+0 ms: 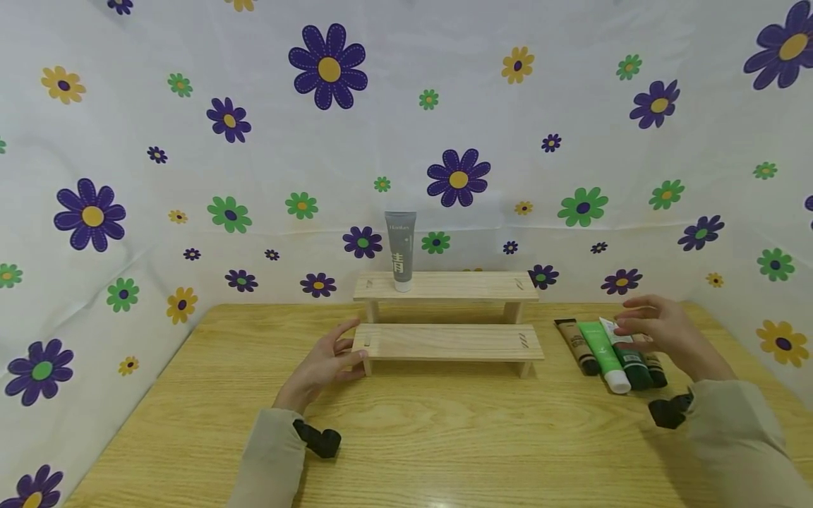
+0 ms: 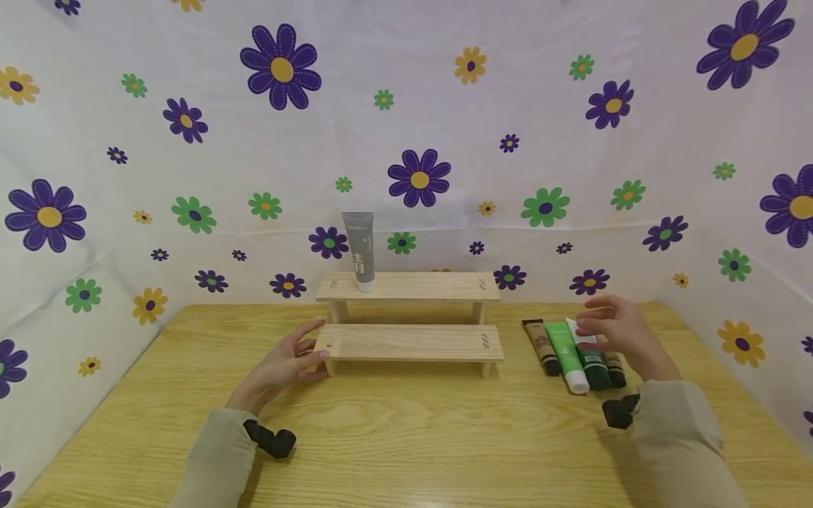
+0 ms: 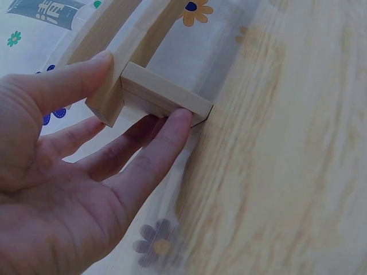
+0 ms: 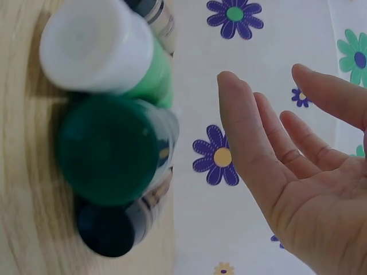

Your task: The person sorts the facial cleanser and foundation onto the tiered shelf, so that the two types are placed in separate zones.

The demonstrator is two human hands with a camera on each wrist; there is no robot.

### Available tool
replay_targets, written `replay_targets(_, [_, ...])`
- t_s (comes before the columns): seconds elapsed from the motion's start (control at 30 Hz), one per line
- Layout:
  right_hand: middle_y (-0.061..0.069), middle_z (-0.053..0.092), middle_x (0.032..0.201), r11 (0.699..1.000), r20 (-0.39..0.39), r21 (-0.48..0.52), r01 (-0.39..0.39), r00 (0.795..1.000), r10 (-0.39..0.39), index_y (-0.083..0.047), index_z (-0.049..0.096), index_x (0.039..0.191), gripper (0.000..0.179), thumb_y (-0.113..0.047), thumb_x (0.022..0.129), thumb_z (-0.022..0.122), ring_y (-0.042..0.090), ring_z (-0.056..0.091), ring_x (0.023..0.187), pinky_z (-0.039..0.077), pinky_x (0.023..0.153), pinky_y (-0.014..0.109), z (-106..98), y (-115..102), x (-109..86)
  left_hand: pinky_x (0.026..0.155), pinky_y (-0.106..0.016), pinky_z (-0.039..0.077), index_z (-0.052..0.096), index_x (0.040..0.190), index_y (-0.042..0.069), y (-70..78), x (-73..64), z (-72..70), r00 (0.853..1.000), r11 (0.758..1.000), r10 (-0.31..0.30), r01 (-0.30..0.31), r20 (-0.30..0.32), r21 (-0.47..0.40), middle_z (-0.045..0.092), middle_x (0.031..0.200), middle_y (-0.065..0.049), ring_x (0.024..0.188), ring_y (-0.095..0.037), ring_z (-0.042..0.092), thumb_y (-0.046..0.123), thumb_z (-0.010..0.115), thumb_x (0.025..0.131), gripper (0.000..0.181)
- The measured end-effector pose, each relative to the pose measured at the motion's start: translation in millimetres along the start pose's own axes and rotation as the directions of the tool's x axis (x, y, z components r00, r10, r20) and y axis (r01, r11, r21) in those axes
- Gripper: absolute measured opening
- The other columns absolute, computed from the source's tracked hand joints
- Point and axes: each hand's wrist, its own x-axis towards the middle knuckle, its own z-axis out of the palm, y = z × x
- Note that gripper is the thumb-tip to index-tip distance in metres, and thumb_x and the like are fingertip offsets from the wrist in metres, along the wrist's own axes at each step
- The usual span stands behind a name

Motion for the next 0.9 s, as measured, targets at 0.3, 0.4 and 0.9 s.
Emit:
replay_targets(0.3, [0.047, 0.042, 0.132, 0.998, -0.003, -0.023, -0.053, 0.999, 0.053, 0.026, 0.019, 0.143, 0.059, -0.008, 0.107, 0.051, 0.015, 0.069, 0.092, 0.061, 0.082, 0.039, -8.7, 10.4, -3.6, 0.096, -0.049, 0.054, 0.021, 0.162, 0.007, -0.5, 0.6, -0.1, 1.000, 1.000, -0.013, 0.013, -0.009, 0.001, 0.043, 0.146, -0.033, 0.123, -0.044, 0.056, -0.002, 0.058, 0.102, 0.071])
replay_targets(0.4, [0.046, 0.044, 0.130, 0.998, 0.002, -0.029, -0.063, 0.998, 0.063, 0.027, 0.019, 0.142, 0.059, -0.007, 0.106, 0.051, 0.018, 0.070, 0.092, 0.061, 0.081, 0.040, -10.8, 13.2, -4.5, 0.096, -0.050, 0.054, 0.020, 0.162, 0.006, -0.9, 1.7, -0.9, 1.000, 1.000, -0.011, 0.011, -0.004, 0.002, 0.043, 0.146, -0.033, 0.123, -0.043, 0.056, -0.002, 0.057, 0.102, 0.071])
replay_targets(0.9, [0.004, 0.068, 0.103, 0.993, 0.007, 0.048, -0.112, 0.994, 0.111, 0.028, 0.020, 0.138, 0.057, -0.004, 0.104, 0.053, 0.012, 0.071, 0.082, 0.062, 0.078, 0.036, -21.0, 21.9, -5.4, 0.095, -0.051, 0.054, 0.020, 0.162, 0.006, 1.5, 1.0, 1.0, 1.000, 1.000, -0.011, 0.011, -0.004, -0.001, 0.043, 0.145, -0.034, 0.122, -0.046, 0.056, -0.001, 0.057, 0.102, 0.071])
